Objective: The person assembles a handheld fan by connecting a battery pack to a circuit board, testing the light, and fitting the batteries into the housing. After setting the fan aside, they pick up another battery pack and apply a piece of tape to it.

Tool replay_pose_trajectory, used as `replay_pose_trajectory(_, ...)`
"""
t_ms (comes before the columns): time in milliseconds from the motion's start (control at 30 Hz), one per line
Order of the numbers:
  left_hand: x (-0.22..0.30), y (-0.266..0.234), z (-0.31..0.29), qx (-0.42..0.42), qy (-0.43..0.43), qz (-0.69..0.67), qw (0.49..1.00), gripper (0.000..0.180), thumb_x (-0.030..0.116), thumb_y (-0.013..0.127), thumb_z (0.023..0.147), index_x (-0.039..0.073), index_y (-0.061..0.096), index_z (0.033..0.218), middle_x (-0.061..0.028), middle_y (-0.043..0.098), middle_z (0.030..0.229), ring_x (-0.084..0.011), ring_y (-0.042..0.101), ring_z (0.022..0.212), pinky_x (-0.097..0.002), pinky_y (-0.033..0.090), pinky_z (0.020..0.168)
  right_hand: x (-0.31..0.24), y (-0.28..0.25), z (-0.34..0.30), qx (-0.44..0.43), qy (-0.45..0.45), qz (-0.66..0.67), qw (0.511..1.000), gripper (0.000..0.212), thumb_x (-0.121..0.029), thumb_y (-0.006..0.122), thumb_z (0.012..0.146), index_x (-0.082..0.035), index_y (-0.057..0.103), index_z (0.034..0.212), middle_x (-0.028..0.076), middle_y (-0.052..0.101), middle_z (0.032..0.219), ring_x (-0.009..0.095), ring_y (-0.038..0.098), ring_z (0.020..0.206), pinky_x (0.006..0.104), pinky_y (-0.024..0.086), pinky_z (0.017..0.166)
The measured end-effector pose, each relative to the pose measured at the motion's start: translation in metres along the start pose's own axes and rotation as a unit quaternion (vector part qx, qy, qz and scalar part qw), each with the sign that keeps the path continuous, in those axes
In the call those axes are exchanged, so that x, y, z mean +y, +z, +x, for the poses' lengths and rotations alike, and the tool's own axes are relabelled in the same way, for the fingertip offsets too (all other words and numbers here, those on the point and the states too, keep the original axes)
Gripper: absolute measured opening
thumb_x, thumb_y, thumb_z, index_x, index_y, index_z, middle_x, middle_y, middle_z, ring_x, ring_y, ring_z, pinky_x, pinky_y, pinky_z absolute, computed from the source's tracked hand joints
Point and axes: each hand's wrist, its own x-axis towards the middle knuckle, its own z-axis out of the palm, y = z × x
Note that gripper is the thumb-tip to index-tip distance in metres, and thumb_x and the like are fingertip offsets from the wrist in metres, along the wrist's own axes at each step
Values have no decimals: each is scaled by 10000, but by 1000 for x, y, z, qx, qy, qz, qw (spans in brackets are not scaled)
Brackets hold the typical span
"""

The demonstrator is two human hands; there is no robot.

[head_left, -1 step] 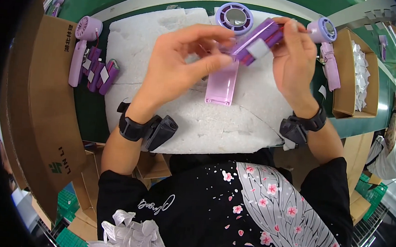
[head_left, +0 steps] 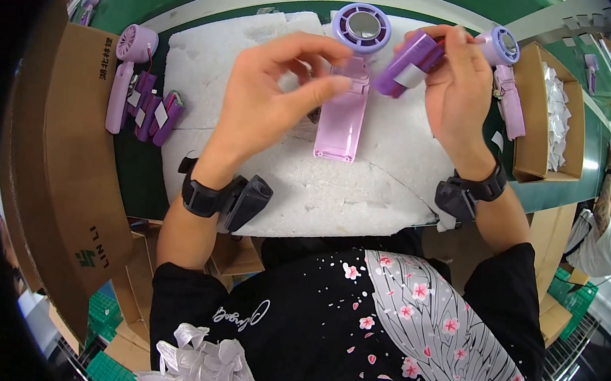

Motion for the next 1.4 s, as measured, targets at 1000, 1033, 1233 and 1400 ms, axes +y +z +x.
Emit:
replay_pose_trajectory(1000, -3, -12, 6, -122, -200, 49, 971, 192, -6, 745, 790, -1, 627, 941, -12, 655, 864, -64, 598, 775, -211, 495, 716, 7, 7, -19, -268, -193, -516, 790, 199, -96, 759, 715, -66, 698, 901, 40, 598, 827, 210, 611, 642, 292, 492, 559)
replay_pose_trajectory(1033, -2, -12, 6, -132, -204, 55, 969, 202, -12, 744, 795, 3, 623, 955, -8, 653, 886, -61, 598, 789, -209, 492, 726, 8, 8, -19, -267, -196, -517, 789, 185, -91, 750, 715, -60, 694, 888, 42, 598, 823, 212, 611, 642, 294, 491, 557)
replay_pose_trajectory(1233, -4, -12, 4, -138, -202, 53, 968, 188, -8, 738, 800, 2, 625, 949, -5, 652, 882, -58, 593, 783, -207, 484, 717, 7, 10, -22, -255, -197, -526, 787, 138, -73, 717, 719, -42, 670, 845, 53, 600, 819, 223, 611, 639, 302, 488, 550)
replay_pose_trajectory(1400, -4, -12, 5, -144, -194, 58, 969, 169, 0, 727, 811, 1, 626, 947, 1, 645, 870, -55, 584, 773, -209, 477, 710, 9, 11, -21, -251, -202, -534, 782, 129, -74, 711, 719, -36, 657, 830, 61, 600, 815, 235, 605, 636, 307, 486, 552)
